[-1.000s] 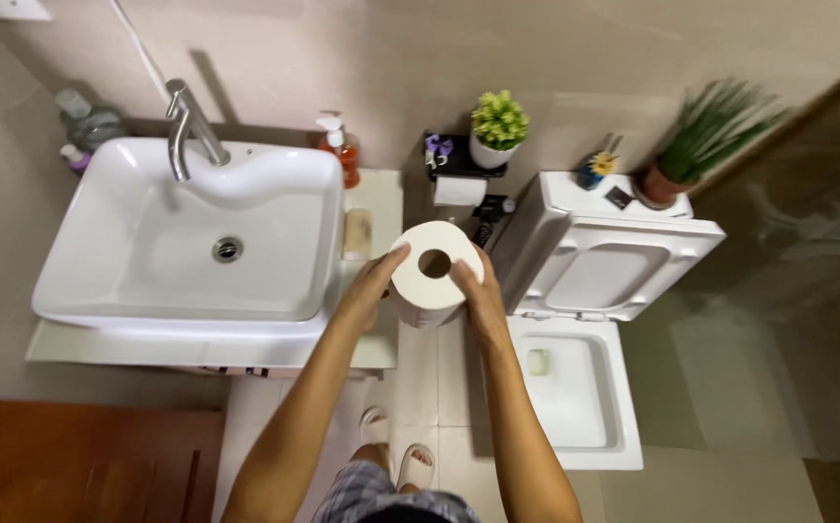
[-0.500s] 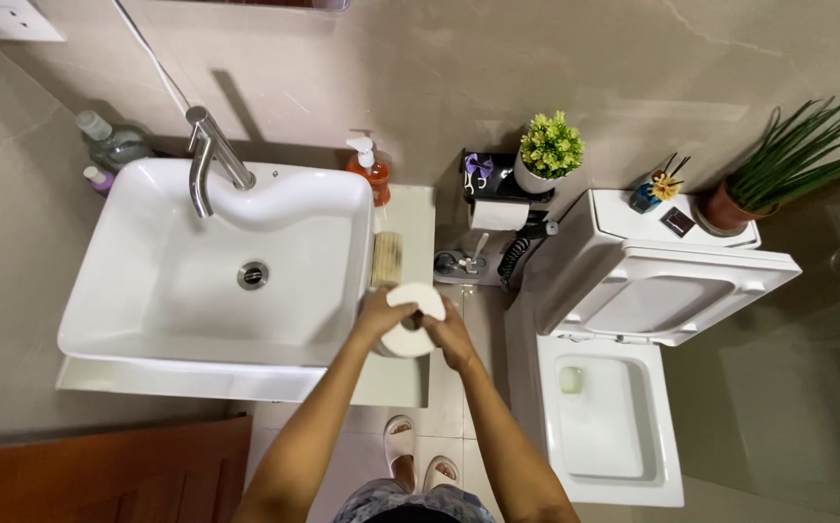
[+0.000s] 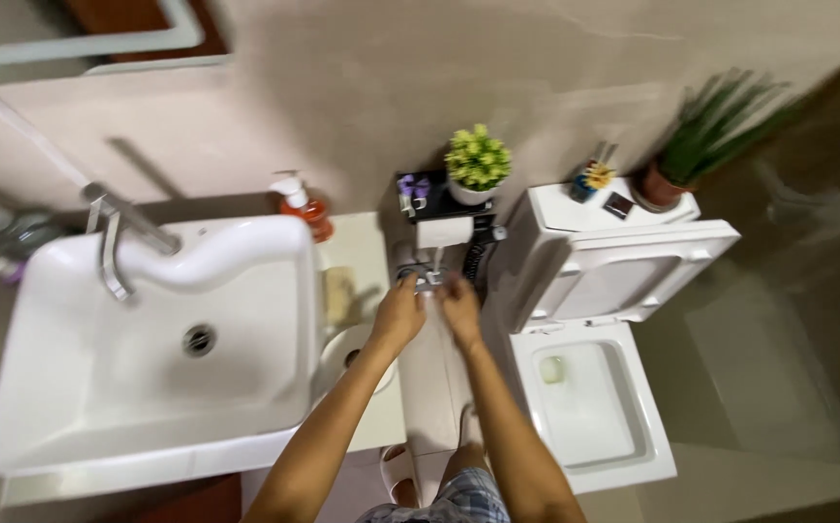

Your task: Restock toilet paper rolls from a storage cabinet to the bathroom shelf and toilet tank.

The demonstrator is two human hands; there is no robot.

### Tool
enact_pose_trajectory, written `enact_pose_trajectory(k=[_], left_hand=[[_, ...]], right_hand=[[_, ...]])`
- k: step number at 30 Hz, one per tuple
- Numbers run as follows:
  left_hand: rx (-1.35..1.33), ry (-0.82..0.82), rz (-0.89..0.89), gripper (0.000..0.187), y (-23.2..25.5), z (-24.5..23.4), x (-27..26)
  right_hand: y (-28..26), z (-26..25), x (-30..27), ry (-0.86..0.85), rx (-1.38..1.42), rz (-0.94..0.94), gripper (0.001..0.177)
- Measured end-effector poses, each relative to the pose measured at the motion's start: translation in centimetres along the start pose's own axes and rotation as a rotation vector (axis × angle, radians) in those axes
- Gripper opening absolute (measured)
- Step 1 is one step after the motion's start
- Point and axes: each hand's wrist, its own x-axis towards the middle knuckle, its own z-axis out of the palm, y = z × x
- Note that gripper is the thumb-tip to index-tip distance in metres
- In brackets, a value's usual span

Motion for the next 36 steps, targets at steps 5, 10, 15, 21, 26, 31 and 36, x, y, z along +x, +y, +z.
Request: enact_pose_trajectory(k=[5,10,15,21,26,31,36], left_hand=[[-0.322,0.027,0.235,0.041,7.6,4.1,5.6],[-0.441,0.0,-0.045,0.055,8.4,11.1,12.7],[-0.427,0.36,-0.271,0.124,10.5,10.4,15.2],[-0.267,0.483,-0.269,0.134,11.5,9.8,16.6],[-0.182,0.502,-0.276,0.139,11.8,9.2,17.5],[-0.338,0.671,-0.209,0.119,13.3,6.9,17.3],[-0.348,0.724,-0.188,0.11,12.2,4.3,16.1]], right_hand=[[-7.8,-11.4,6.8,0.238,0.059,-0.018,0.041],[-9.2,-19.9,13.2,0.344,0.119,0.119,0.052],[-5.9,-25.1,21.4,0.462,-0.083,0.376,0.076],[-0.9,-27.5,27.8,0.425,-0.385,0.351,0.083],[0.5,-27.5,29.2,0.357,-0.485,0.231,0.07],[-0.9,-26.5,27.9,0.354,-0.568,0.141,0.07],[-5.6,-23.0,25.7,0.235,-0.26,-0.137,0.069]])
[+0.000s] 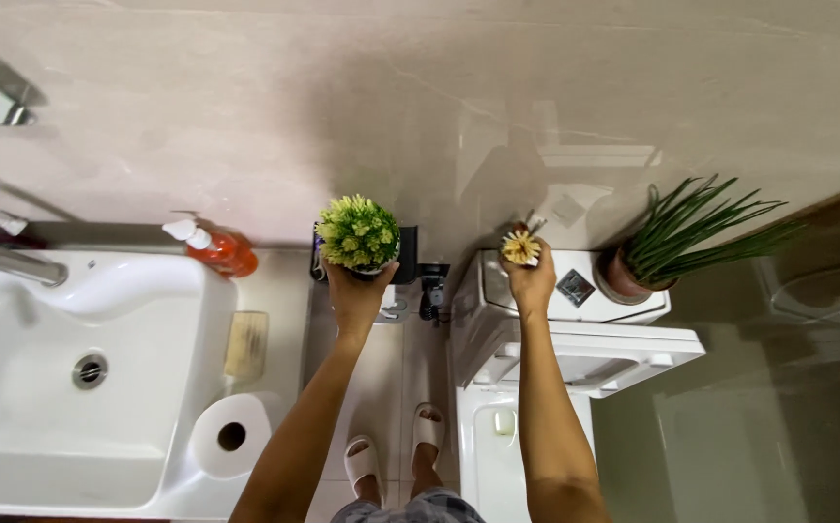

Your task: Restock toilet paper rolls from a storage cabinet to the bathroom shelf and toilet tank.

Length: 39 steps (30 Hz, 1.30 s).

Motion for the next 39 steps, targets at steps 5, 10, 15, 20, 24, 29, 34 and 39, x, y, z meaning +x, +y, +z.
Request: enact_pose_trajectory(k=[5,10,15,20,24,29,34,39], left_hand=[[-0.022,-0.089,0.022,0.106,-1.2,-1.8,0.9],[0.006,-0.118,0.073,0.102,-1.0,-2.5,1.5],[-0.078,-0.172,0.02,0.084,-0.8,-4.0,1.8],[-0.109,-0.197,0.025,0.088,0.1,-4.6,1.9],[-0.067,-0.203,0.04,0.086,0.2,-4.9,2.3],[-0.127,-0.17,0.011,0.086,-1.7,-5.4,3.7],[-0.29,-0.07,0.104,0.086,-2.5,-6.1,5.8],[-0.358,-0.042,0.091,0.082,-3.1,-7.3,6.7]], right_hand=[[-8.0,4.2,-2.7,-0.443,0.287,0.048,0.074],[-14.6,7.0,-5.5,-0.64,0.006,0.077,0.073],[-14.6,7.7,-5.9,-0.637,0.016,0.056,0.071],[-14.2,8.7,-6.1,-0.586,-0.106,-0.005,0.078],[-12.6,9.9,-5.7,-0.498,-0.248,-0.233,0.077],[-14.0,9.6,-6.0,-0.517,-0.289,-0.179,0.08],[-8.9,10.5,-6.4,-0.359,-0.26,0.04,0.065],[-12.8,13.7,-10.4,-0.794,-0.125,0.172,0.03]])
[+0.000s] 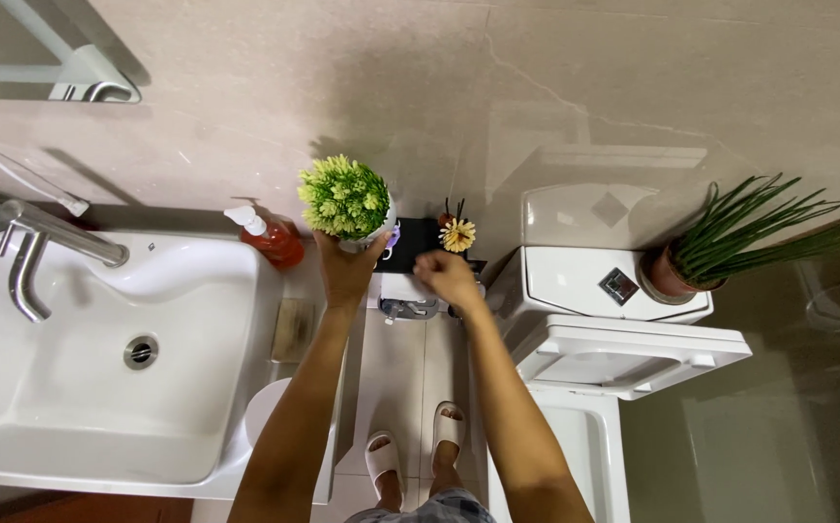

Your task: Restock toilet paper rolls from a storage cabinet to the bathroom shelf and toilet tank.

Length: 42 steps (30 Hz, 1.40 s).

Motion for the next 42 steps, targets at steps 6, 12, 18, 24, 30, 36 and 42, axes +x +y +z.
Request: enact_pose_trajectory(k=[6,12,18,24,30,36,42], left_hand=[[-0.106,-0.035,0.064,0.085,0.1,-1.1,-0.2],[-0.078,-0.053,0.011,0.087,-0.1,-1.9,0.1],[-0.049,-0.052,0.042,0.082,0.4,-1.9,-0.2],[0.031,-0.054,0.023,0.08,1.4,-1.9,0.1],[-0.093,-0.159,-0.014,0.081,1.8,-0.4,0.4],[0.153,-0.273,-0.084,0.086,0.8,1.6,-0.7],[0.398,-0.28,0.01,0.082,-4.0,2.7,-1.6]], right_hand=[[1.2,8.2,8.1,0.462,-0.219,-0.234,0.037],[0.7,10.2,9.0,0.393,-0.228,-0.272,0.02],[-5.4,7.6,4.1,0.418,-0.262,-0.212,0.028],[-2.7,8.9,5.4,0.473,-0.085,-0.093,0.021],[-5.7,6.8,-1.7,0.437,-0.041,-0.064,0.023],[-0.9,5.0,-4.4,0.527,0.063,0.087,0.021],[0.7,2.4,-6.3,0.578,0.142,0.114,0.018]])
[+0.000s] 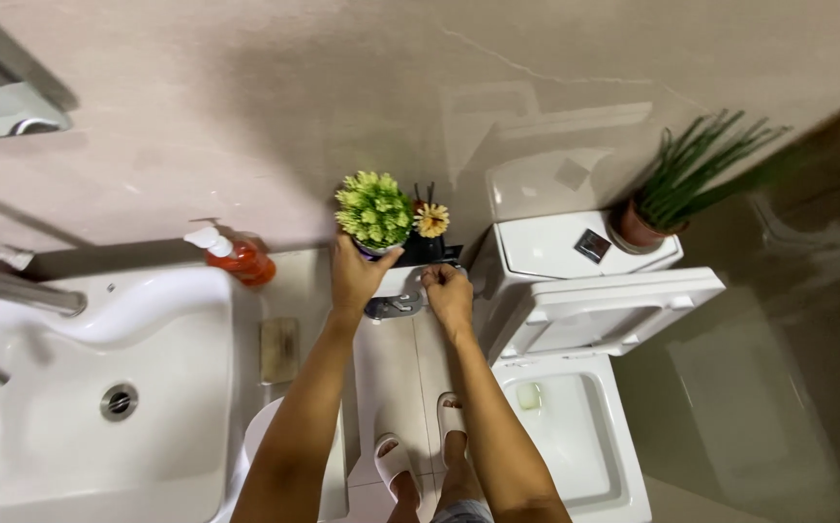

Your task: Restock toilet paper rolls from a storage cabinet to the bathroom shelf and toilet tank.

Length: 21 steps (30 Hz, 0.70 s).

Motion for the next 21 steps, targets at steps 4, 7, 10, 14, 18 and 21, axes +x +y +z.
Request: enact_pose_trajectory(k=[4,7,10,14,18,21], left_hand=[[0.139,-0.007,0.049,0.091,-0.3,0.3,-0.1],[0.066,0.02,0.142,0.136,0.6,-0.1,-1.2],[-0.005,0.158,0.14,0.122,-0.5,2.6,-4.4],[-0.206,0.188,0.018,0.074,0.5,9.7,-11.1],[-0.232,-0.349,0.097,0.049,7.2,14.7,-13.0],[-0.079,-0.656,-0.002,0.052,8.1,20.0,-12.4]], right_hand=[[1.1,-2.5,0.7,0.003,0.047,0.116,0.016],[3.4,-4.7,2.1,0.076,0.111,0.008,0.015],[3.1,-8.4,2.6,0.215,0.037,0.04,0.015],[4.1,-12.8,4.2,0.355,-0.101,0.028,0.018],[9.0,-16.5,8.5,0.393,-0.384,-0.256,0.023],[11.9,-18.5,10.1,0.187,-0.691,-0.194,0.031]])
